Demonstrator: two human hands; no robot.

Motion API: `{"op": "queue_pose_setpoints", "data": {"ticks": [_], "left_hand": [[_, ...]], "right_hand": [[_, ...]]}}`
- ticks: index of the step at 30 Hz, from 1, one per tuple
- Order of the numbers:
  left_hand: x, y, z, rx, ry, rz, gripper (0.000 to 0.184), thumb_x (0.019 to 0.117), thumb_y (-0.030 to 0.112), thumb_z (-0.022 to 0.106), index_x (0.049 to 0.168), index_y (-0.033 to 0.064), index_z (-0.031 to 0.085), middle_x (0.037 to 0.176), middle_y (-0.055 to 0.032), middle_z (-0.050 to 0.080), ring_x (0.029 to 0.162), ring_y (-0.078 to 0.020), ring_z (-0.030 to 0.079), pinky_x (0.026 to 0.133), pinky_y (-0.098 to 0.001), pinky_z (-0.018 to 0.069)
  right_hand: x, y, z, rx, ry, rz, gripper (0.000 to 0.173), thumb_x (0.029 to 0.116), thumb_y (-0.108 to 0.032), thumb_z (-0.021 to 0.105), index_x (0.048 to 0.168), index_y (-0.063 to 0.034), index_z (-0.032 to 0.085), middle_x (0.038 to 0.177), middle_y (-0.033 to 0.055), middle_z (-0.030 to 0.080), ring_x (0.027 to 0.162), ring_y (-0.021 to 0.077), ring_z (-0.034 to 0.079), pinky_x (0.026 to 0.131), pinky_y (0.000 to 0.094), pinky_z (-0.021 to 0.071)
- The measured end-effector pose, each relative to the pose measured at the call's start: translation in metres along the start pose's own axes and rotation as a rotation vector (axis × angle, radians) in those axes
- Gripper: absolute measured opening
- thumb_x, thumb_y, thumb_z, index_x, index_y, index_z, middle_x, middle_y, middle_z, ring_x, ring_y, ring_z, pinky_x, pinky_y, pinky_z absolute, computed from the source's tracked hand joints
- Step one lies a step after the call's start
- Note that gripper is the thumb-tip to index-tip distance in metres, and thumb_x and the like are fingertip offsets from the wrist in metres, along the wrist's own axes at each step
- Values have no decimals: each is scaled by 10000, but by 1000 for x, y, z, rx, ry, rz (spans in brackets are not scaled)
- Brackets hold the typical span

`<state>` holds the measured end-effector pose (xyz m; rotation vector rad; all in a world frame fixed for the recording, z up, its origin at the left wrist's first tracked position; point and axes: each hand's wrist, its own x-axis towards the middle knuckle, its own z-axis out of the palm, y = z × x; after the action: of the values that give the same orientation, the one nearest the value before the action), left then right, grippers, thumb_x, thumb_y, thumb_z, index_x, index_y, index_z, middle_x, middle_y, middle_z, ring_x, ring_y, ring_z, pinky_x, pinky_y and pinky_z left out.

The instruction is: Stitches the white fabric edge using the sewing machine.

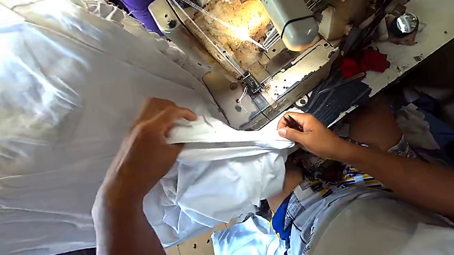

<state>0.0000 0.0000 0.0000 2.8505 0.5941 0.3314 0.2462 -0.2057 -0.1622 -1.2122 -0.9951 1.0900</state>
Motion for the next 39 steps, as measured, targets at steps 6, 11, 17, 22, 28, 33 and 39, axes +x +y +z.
{"op": "queue_pose_setpoints", "data": {"ticks": [6,11,17,22,28,33,39], "left_hand": [[14,26,-7,-339,-275,-59,335,813,242,826,1136,250,738,862,99,710,726,-32,644,654,-214,560],[20,50,-12,-302,-205,-38,261,871,320,778,1117,234,760,891,115,739,765,-15,682,699,-206,592],[11,57,6,-165,12,-167,128,922,325,752,1012,241,789,897,105,719,802,-20,668,717,-277,574],[-1,75,46,-167,304,-277,140,937,283,754,1036,183,752,1125,-12,644,950,-123,633,770,-335,552],[16,89,93,-591,445,-249,147,1008,80,487,1086,97,610,1097,-9,735,915,-108,711,766,-304,597],[51,74,102,-347,427,-331,167,965,192,663,1119,127,670,844,12,687,715,-67,639,648,-288,542],[73,56,108,-200,325,-330,175,930,243,735,1045,118,777,1023,-46,747,960,-117,698,886,-378,568]], "right_hand": [[-4,-5,-5,-679,136,-220,442,938,-461,727,1188,-101,674,963,49,683,826,177,671,717,413,587],[9,-20,20,-827,138,-623,427,947,-338,742,1280,-77,691,1144,94,708,872,192,721,673,391,611],[18,-20,13,-319,-4,-425,165,1032,-118,582,1054,-65,736,843,18,713,723,89,665,668,311,585],[10,-26,0,3,-98,-217,150,1042,-147,583,1058,-34,681,747,78,632,574,146,569,506,303,488],[7,-17,-13,50,-81,-112,172,1027,-185,599,980,-48,693,684,72,585,506,131,478,444,275,384],[10,-13,-25,-102,-13,-159,180,1040,-151,582,950,-36,689,741,78,643,610,156,603,542,323,517],[9,-11,-32,-84,17,-122,71,984,-88,628,973,-29,664,711,69,603,576,146,562,524,303,494]]}}
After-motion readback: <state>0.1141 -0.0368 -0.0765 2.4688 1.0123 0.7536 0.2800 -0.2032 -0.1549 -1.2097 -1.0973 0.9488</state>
